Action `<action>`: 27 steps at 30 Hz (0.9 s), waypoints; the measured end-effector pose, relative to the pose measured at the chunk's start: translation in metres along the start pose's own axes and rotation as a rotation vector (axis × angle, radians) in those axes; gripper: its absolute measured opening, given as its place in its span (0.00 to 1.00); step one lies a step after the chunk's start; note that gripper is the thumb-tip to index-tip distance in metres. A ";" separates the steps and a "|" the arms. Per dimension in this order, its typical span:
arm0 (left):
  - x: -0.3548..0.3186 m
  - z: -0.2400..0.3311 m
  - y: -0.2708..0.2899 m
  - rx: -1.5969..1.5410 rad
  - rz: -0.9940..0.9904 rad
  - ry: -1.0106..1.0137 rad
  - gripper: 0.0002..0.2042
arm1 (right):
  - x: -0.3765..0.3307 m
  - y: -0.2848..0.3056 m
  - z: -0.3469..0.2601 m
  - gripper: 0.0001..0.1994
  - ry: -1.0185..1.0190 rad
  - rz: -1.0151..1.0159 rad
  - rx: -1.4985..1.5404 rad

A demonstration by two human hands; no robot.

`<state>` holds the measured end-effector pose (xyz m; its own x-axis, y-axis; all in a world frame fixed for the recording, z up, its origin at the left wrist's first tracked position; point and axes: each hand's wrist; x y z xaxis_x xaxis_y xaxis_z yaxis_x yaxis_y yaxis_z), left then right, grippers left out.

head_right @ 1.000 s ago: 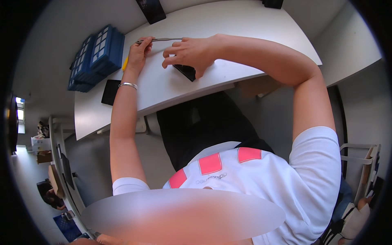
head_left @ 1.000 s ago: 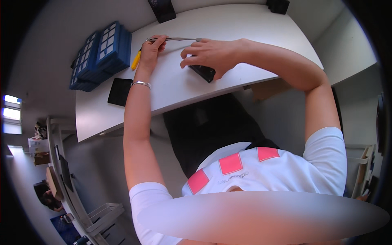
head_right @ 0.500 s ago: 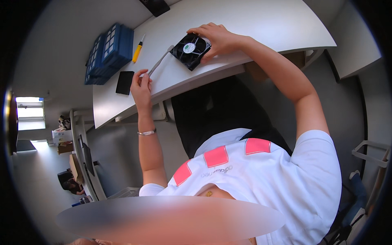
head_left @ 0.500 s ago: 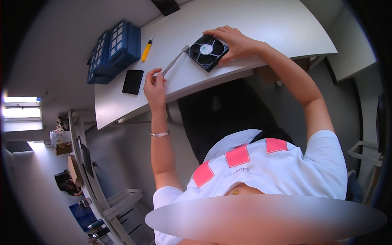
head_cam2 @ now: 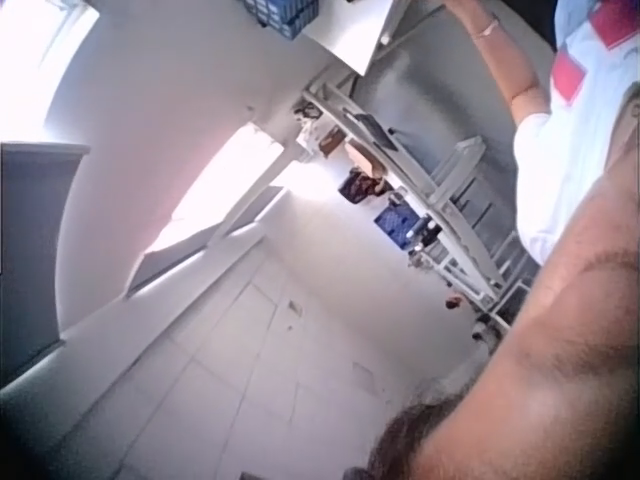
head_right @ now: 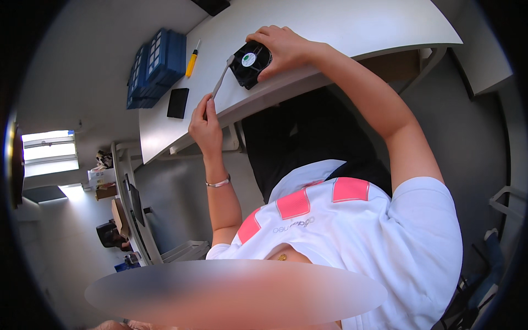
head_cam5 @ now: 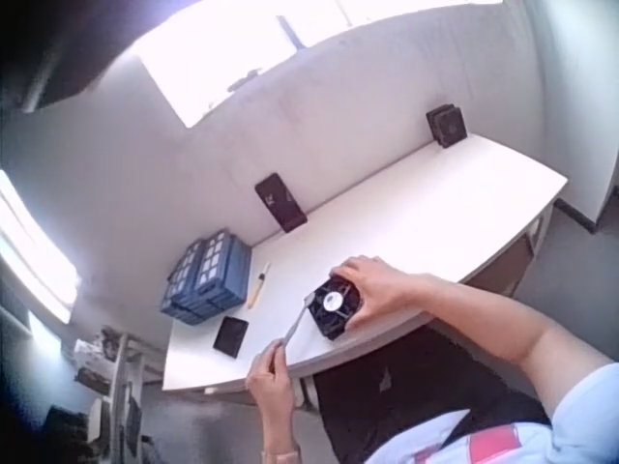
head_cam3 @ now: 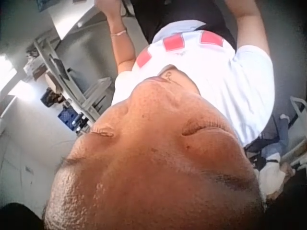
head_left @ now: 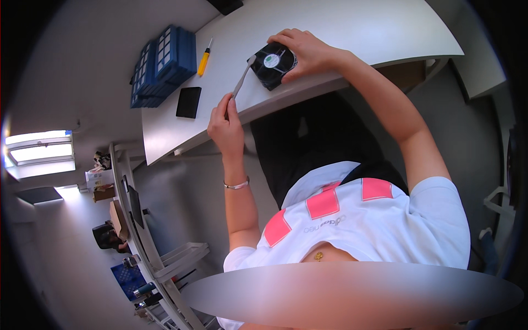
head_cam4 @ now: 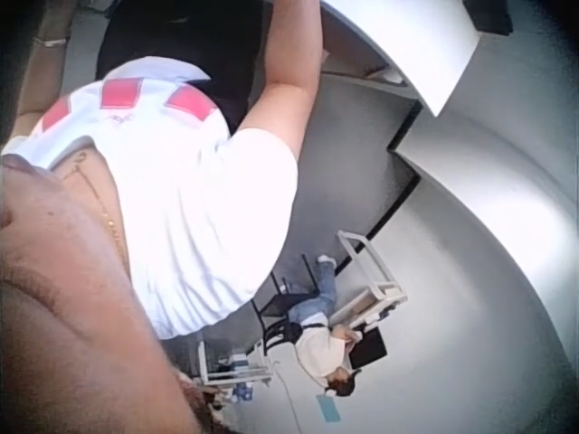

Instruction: Using a screwdriver and a brush to clean a computer fan.

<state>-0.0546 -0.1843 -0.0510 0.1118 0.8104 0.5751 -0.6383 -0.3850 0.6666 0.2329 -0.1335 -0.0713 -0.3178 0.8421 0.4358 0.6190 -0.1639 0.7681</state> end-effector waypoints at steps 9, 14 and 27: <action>-0.004 0.004 0.019 0.250 -0.220 0.003 0.13 | 0.001 -0.003 -0.001 0.46 -0.014 0.008 0.005; 0.010 0.005 0.011 0.325 -0.208 -0.028 0.13 | 0.001 -0.001 0.001 0.46 0.005 0.008 -0.005; 0.018 0.011 0.007 0.437 -0.263 -0.136 0.15 | 0.000 0.001 -0.005 0.46 -0.005 0.013 -0.017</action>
Point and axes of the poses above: each hand's wrist, its own x-axis towards the middle knuckle, its own y-axis out of the back of the hand, z = x × y, and after that the axes turned 1 degree about x, right-handed
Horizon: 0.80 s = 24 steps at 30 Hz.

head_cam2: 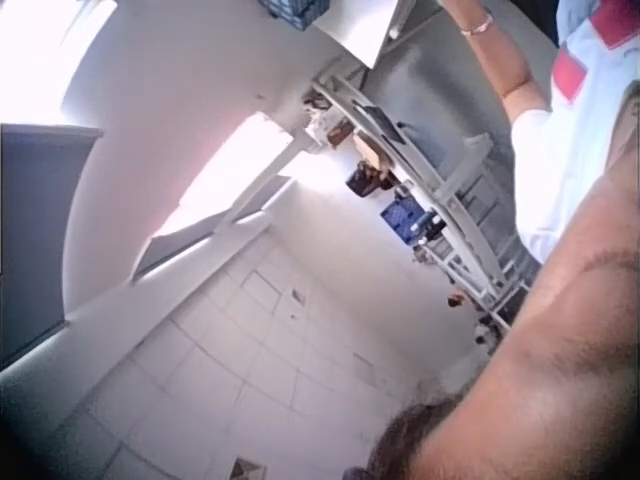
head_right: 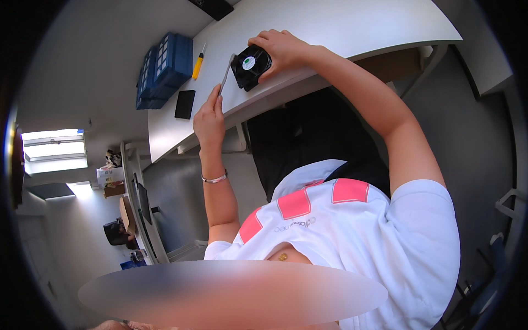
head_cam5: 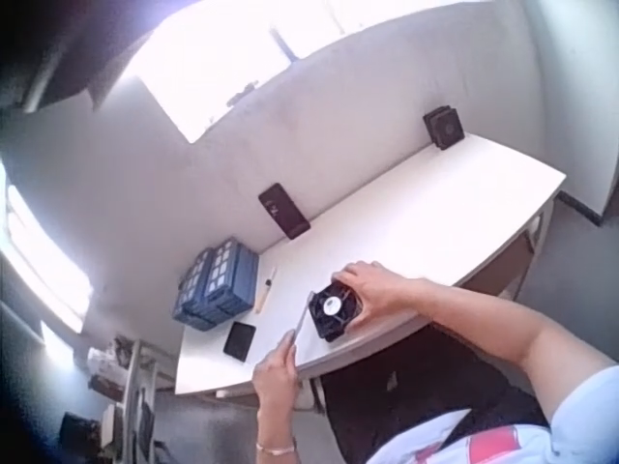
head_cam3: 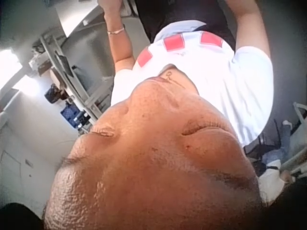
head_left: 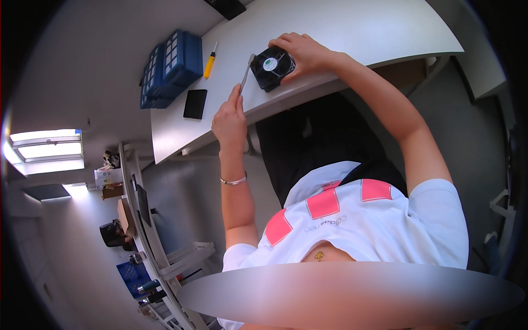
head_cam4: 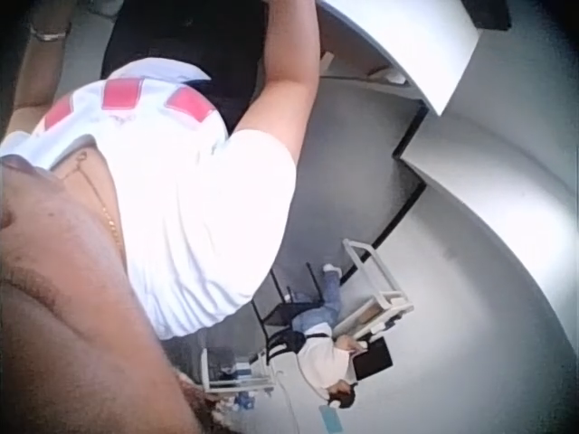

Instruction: Using a screwdriver and a brush to clean a computer fan.

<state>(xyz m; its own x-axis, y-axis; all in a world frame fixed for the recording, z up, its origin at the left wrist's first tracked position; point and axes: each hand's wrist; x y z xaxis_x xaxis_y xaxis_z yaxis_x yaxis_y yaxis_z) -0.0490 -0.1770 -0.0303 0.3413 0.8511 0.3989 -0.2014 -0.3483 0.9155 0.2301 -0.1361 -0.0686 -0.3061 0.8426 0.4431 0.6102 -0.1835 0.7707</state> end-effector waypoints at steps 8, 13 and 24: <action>-0.012 0.003 0.008 -0.080 0.104 -0.025 0.15 | -0.001 0.003 -0.002 0.46 -0.007 0.009 -0.005; 0.003 0.008 0.012 -0.045 -0.045 0.064 0.15 | 0.000 -0.005 0.005 0.47 -0.009 0.004 0.012; 0.000 0.006 0.002 -0.076 -0.001 0.014 0.15 | 0.003 0.000 0.003 0.45 -0.047 -0.029 0.060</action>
Point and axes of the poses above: each hand's wrist, its own x-axis towards the middle knuckle, its own y-axis out of the back of the hand, z = x × y, and after that the axes turned 1 degree about x, right-handed
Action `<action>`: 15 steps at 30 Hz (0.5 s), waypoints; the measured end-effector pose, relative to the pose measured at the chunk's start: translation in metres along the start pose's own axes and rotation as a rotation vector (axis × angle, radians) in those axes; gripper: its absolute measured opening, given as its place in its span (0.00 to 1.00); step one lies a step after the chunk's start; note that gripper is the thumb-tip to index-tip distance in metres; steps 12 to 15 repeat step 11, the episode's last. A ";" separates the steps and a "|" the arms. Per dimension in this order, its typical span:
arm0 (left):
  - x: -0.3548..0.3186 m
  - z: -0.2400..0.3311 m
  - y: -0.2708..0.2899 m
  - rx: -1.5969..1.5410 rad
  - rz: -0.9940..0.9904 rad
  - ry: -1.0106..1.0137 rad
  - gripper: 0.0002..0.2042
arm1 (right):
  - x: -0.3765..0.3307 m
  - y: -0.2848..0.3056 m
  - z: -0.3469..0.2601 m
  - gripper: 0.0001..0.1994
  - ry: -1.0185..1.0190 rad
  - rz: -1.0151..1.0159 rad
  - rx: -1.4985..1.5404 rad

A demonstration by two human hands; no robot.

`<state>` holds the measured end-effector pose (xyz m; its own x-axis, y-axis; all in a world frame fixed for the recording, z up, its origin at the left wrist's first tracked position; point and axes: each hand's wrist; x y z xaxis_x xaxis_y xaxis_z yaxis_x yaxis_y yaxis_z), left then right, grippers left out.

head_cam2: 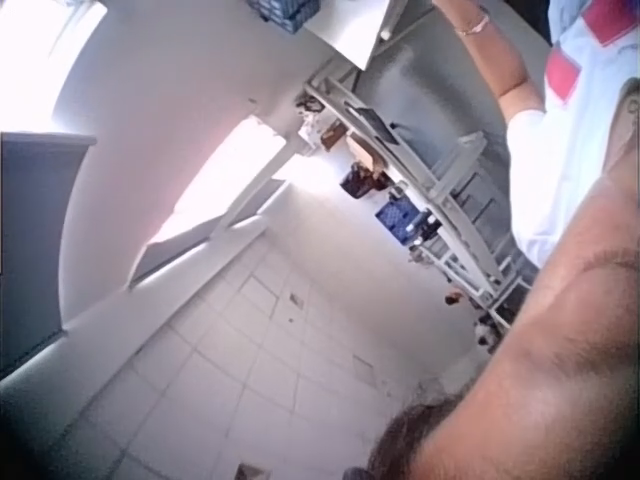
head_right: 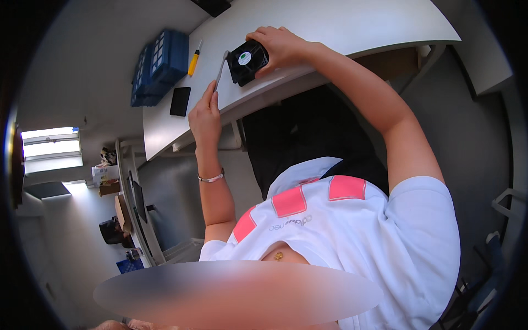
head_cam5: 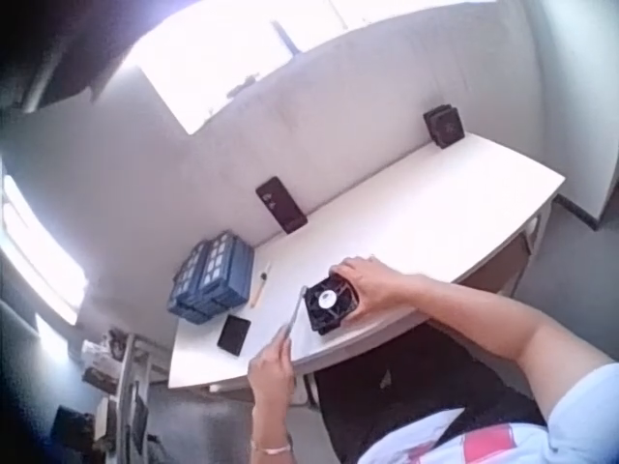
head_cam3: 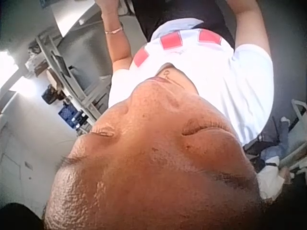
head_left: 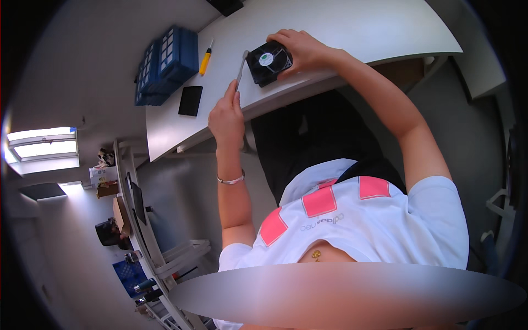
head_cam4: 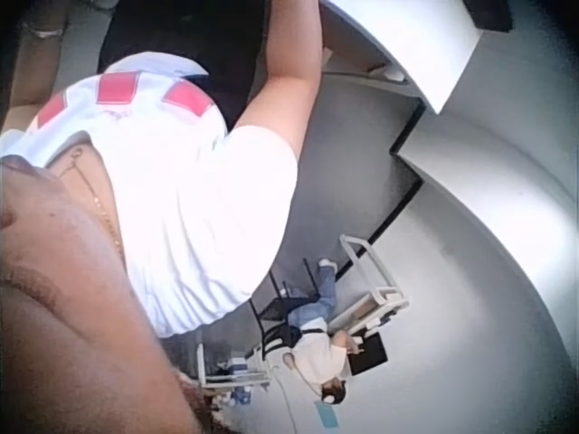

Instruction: Using a screwdriver and a brush to clean a computer fan.

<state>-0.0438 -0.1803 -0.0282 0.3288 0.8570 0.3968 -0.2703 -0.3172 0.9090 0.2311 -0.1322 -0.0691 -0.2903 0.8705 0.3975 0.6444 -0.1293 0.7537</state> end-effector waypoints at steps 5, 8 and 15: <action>-0.004 -0.001 -0.012 0.067 0.039 -0.054 0.16 | -0.001 0.000 -0.004 0.46 0.019 0.010 -0.017; 0.002 -0.005 -0.014 0.122 0.061 -0.043 0.16 | 0.000 0.000 -0.002 0.46 0.004 -0.008 -0.011; 0.005 -0.024 0.002 0.195 -0.017 -0.080 0.18 | -0.002 0.001 -0.003 0.47 0.006 -0.032 -0.010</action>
Point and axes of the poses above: each hand's wrist, its own x-axis towards the middle knuckle, its own y-axis out of the back of the hand, z = x × y, and after that the axes turned 1 degree about x, right-handed
